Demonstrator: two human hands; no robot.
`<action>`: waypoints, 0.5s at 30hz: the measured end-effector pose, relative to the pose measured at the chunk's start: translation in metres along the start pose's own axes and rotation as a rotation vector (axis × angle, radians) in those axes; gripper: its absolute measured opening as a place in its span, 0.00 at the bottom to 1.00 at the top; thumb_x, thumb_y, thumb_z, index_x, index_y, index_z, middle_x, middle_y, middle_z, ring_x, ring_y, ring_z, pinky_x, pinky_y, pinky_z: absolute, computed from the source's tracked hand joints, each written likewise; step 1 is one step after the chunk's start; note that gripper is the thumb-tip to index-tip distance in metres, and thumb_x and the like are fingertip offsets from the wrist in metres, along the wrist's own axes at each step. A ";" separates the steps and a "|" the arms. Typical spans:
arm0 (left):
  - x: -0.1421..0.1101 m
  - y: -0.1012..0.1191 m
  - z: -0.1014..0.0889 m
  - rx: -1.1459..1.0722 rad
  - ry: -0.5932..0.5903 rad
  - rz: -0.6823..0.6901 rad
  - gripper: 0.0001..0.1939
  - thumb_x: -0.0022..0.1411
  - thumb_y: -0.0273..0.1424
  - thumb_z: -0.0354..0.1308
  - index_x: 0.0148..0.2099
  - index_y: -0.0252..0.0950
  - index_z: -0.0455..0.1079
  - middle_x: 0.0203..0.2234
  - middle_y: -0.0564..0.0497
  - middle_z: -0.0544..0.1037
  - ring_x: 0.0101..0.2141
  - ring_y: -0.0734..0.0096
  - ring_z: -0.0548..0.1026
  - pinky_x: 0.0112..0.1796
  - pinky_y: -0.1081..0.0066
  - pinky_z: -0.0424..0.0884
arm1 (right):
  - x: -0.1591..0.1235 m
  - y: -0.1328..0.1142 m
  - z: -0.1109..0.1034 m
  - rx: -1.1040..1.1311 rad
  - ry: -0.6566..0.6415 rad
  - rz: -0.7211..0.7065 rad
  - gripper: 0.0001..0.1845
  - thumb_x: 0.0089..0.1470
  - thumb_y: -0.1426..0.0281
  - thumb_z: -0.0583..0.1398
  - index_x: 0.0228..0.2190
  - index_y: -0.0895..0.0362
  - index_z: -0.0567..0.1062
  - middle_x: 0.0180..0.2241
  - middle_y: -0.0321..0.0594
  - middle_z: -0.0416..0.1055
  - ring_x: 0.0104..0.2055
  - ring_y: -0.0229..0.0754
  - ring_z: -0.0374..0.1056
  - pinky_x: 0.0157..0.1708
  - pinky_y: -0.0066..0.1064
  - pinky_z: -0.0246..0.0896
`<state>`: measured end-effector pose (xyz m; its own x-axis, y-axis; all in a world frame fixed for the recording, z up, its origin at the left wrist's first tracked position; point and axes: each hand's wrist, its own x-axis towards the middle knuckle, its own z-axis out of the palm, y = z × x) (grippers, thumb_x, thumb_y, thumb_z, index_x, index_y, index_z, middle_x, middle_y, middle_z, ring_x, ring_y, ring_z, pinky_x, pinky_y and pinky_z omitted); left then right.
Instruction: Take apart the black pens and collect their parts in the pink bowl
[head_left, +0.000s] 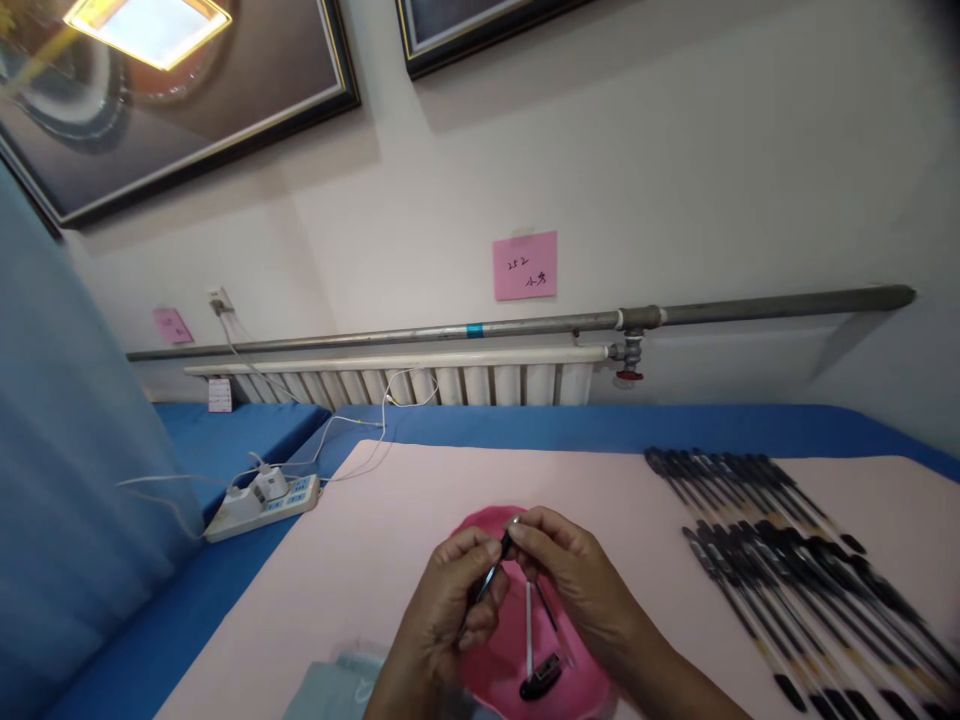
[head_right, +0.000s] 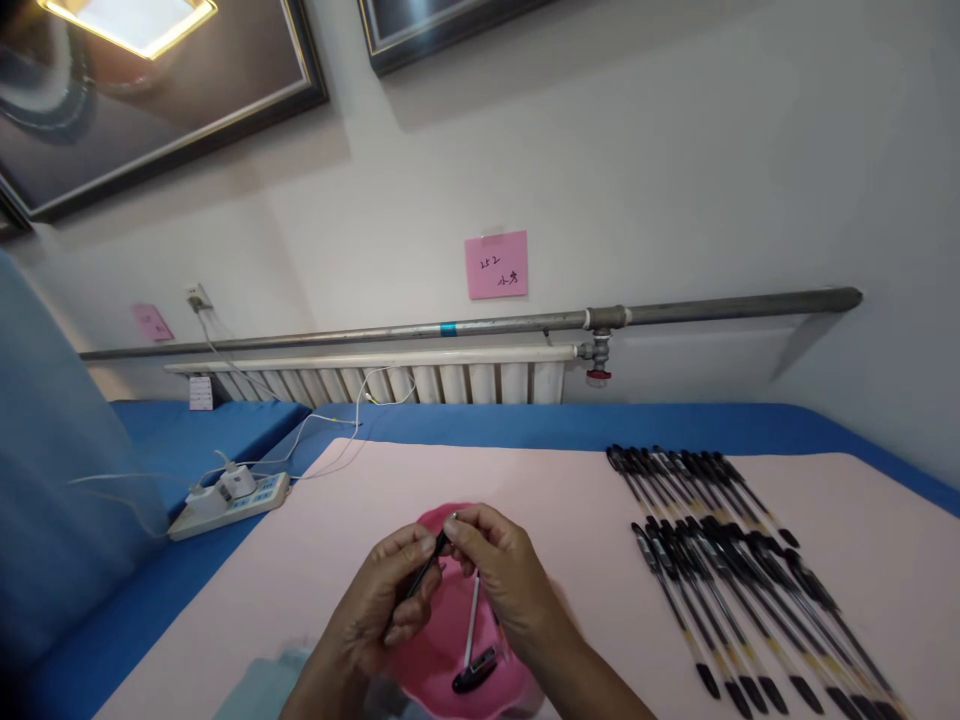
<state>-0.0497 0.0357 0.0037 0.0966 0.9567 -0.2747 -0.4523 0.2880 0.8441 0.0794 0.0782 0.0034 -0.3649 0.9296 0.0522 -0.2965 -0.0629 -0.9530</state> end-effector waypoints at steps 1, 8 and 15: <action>0.001 -0.001 0.001 0.015 0.007 0.009 0.15 0.49 0.40 0.62 0.28 0.36 0.61 0.11 0.60 0.66 0.07 0.90 0.47 0.09 0.82 0.36 | 0.000 -0.001 0.000 -0.005 0.011 -0.003 0.12 0.42 0.61 0.65 0.19 0.56 0.72 0.19 0.32 0.64 0.23 0.35 0.56 0.25 0.29 0.52; 0.004 -0.008 0.009 0.141 0.090 0.106 0.18 0.47 0.43 0.62 0.26 0.36 0.61 0.09 0.61 0.64 0.07 0.88 0.50 0.09 0.83 0.41 | 0.006 0.008 -0.002 0.134 0.065 0.048 0.10 0.40 0.63 0.67 0.23 0.56 0.74 0.21 0.31 0.67 0.23 0.34 0.58 0.26 0.28 0.53; 0.000 -0.005 0.005 0.028 -0.036 0.050 0.16 0.49 0.41 0.63 0.31 0.36 0.63 0.11 0.61 0.64 0.08 0.89 0.47 0.09 0.83 0.39 | 0.003 0.007 0.004 0.289 -0.070 0.061 0.13 0.43 0.61 0.65 0.26 0.58 0.79 0.28 0.40 0.74 0.32 0.39 0.64 0.35 0.32 0.58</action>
<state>-0.0428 0.0348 0.0017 0.1062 0.9708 -0.2152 -0.4322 0.2400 0.8692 0.0727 0.0793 -0.0023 -0.4468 0.8942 0.0272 -0.5076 -0.2283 -0.8308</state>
